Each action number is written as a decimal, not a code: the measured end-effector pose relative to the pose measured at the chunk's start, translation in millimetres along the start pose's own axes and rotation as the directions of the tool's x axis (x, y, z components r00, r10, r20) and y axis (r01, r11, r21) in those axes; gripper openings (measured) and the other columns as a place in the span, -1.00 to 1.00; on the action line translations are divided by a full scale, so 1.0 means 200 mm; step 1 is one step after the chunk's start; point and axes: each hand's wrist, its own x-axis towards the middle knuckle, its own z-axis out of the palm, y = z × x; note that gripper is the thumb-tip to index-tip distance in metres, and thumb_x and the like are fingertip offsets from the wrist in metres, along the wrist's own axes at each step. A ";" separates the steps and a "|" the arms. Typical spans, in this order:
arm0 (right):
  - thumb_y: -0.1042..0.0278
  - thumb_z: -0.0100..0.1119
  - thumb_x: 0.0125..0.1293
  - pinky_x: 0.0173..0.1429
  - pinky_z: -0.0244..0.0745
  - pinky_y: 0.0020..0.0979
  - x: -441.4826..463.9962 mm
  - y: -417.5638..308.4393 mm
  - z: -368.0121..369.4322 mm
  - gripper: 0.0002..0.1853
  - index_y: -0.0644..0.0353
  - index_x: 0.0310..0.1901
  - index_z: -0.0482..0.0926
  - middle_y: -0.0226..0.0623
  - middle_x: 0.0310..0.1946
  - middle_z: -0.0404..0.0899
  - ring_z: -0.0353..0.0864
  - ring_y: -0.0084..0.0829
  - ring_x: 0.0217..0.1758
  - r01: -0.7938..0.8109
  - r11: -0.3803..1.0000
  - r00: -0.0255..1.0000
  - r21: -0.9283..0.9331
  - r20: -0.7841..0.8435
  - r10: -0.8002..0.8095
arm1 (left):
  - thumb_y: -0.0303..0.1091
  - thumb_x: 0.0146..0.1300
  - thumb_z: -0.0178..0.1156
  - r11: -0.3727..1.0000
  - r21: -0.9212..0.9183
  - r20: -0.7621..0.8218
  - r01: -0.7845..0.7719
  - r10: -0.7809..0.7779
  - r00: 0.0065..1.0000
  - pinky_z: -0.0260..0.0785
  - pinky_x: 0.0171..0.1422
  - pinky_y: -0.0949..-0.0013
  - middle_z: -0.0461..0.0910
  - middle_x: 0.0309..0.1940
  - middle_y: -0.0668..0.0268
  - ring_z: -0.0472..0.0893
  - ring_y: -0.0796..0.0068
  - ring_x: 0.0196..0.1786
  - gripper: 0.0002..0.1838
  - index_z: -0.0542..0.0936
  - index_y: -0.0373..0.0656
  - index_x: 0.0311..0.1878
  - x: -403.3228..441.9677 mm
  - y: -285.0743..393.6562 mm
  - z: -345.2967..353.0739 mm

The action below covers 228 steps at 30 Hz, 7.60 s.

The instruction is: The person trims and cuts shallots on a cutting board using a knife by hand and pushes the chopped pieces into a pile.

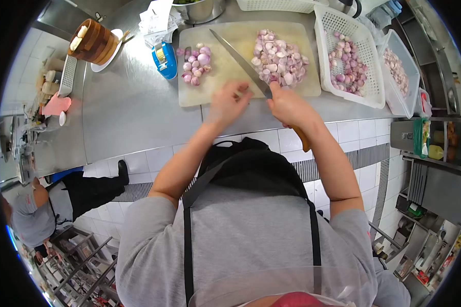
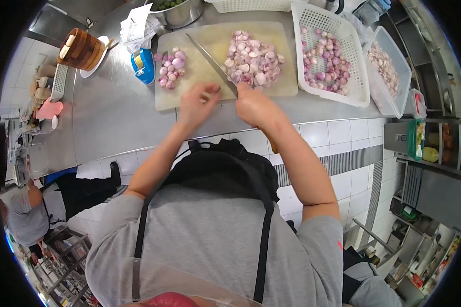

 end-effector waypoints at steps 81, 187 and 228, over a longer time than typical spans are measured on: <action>0.31 -0.07 0.30 -0.76 0.31 -0.35 0.13 0.05 0.16 -0.74 0.27 -0.09 0.20 -0.23 -0.70 0.40 0.40 -0.41 -0.79 -0.053 0.962 0.998 0.270 -0.014 0.059 | -0.44 0.02 0.24 0.994 0.093 0.176 -0.060 0.043 0.983 0.44 -0.16 0.29 0.55 -0.33 0.24 0.57 0.23 -0.30 -0.77 0.57 -0.17 -0.19 0.07 -0.09 -0.13; 0.40 0.00 0.11 -0.33 0.51 -0.16 -0.78 1.32 -0.31 -0.61 0.32 0.00 0.36 -0.03 -0.48 0.58 0.63 -0.06 -0.40 0.651 0.743 0.673 0.153 -0.568 -0.473 | -0.19 0.17 0.01 0.491 0.830 0.080 0.263 -0.572 0.817 0.28 0.14 0.26 0.54 -0.05 -0.05 0.51 0.07 0.07 -0.54 0.49 -0.34 0.04 -0.15 0.20 0.59; 0.24 0.00 0.28 -0.35 0.43 -0.15 0.04 0.24 0.20 -0.58 0.25 0.11 0.28 0.06 -0.48 0.54 0.56 0.00 -0.49 0.088 0.923 0.974 0.374 -0.225 -0.002 | -0.26 0.01 0.25 0.758 0.652 -0.059 0.029 0.012 0.998 0.48 -0.28 0.27 0.61 -0.31 0.09 0.64 0.29 -0.41 -0.69 0.59 -0.22 -0.20 0.46 -0.20 -0.34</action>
